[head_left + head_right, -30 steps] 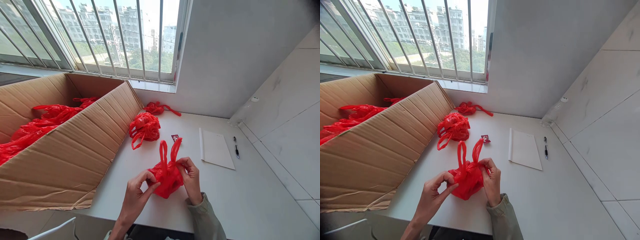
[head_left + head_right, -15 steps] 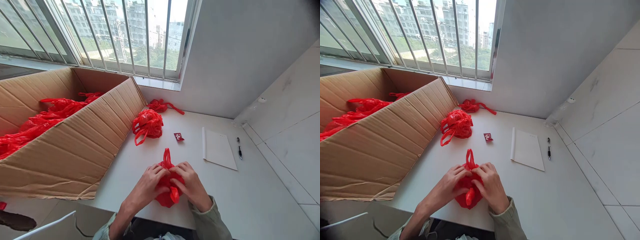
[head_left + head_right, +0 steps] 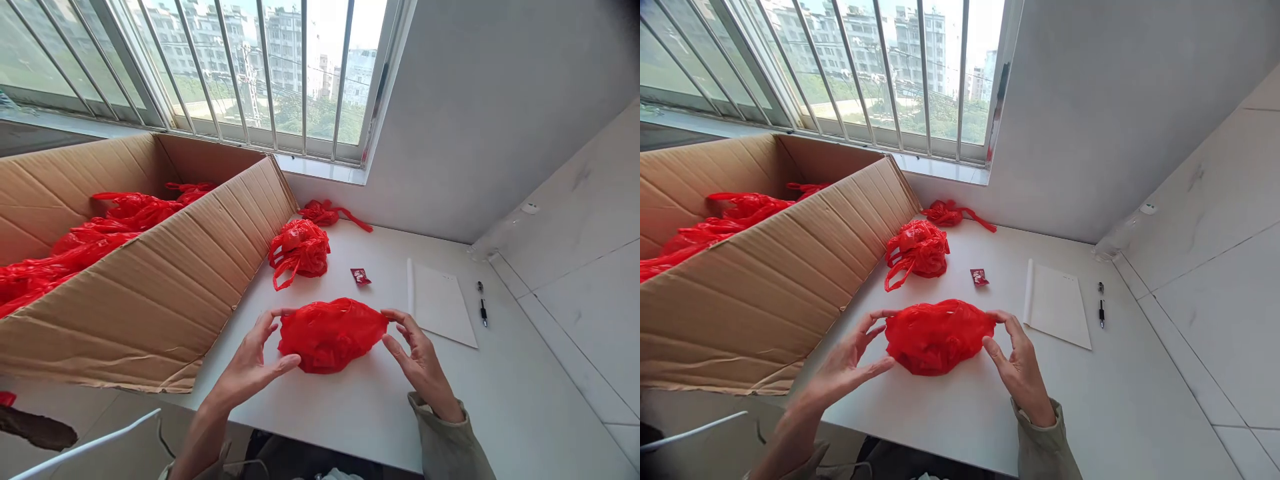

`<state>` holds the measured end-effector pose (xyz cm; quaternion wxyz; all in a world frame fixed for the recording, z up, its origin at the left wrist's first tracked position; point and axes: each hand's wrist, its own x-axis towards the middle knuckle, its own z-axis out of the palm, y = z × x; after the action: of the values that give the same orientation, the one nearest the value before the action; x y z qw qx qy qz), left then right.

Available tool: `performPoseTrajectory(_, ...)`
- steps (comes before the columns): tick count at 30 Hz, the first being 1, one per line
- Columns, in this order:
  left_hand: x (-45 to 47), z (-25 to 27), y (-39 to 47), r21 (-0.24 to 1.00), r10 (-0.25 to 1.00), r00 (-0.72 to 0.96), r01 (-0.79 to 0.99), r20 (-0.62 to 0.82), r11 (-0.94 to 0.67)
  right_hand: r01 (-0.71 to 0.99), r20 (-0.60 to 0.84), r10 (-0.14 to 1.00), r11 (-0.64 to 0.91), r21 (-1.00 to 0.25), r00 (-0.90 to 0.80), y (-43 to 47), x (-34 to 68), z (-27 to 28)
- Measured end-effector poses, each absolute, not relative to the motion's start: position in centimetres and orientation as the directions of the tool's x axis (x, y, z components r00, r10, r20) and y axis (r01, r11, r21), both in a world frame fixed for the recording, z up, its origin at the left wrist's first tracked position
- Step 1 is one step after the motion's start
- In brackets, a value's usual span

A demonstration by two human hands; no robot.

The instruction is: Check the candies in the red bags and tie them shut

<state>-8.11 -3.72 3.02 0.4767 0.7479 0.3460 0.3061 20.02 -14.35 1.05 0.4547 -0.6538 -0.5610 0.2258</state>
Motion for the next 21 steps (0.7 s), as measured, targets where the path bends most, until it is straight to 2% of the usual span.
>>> performPoseTrajectory(3,-5.5,4.3,-3.8,0.811,0.822,0.529,0.376,0.209,-0.448,0.618,0.3,0.928,0.104,-0.779,0.221,-11.9,17.4,2.6)
performPoseTrajectory(6,-4.1,5.1,-3.1,0.798,0.799,0.566,0.377,0.203,-0.47,0.726,0.304,0.935,0.081,-0.683,0.182,-9.4,15.3,3.4)
performPoseTrajectory(9,-5.1,4.9,-2.1,0.902,0.811,0.557,0.236,0.178,-0.361,0.735,0.333,0.914,0.059,-0.676,0.233,-8.7,15.3,3.3)
performPoseTrajectory(13,-8.2,4.0,-1.6,0.987,0.921,0.356,-0.032,0.16,-0.159,0.67,0.397,0.758,-0.07,-0.739,0.518,-10.8,17.8,2.6)
performPoseTrajectory(15,-9.0,4.0,-1.9,0.99,0.933,0.339,-0.109,0.122,-0.09,0.635,0.377,0.719,-0.115,-0.764,0.583,-11.8,18.8,2.7)
performPoseTrajectory(17,-9.0,4.2,-2.3,0.992,0.894,0.44,-0.117,0.084,-0.036,0.625,0.367,0.772,-0.05,-0.779,0.519,-11.9,18.8,3.5)
performPoseTrajectory(21,-7.9,4.9,-2.8,0.996,0.761,0.645,-0.092,0.063,-0.004,0.636,0.373,0.922,0.227,-0.738,0.104,-9.5,16.0,5.7)
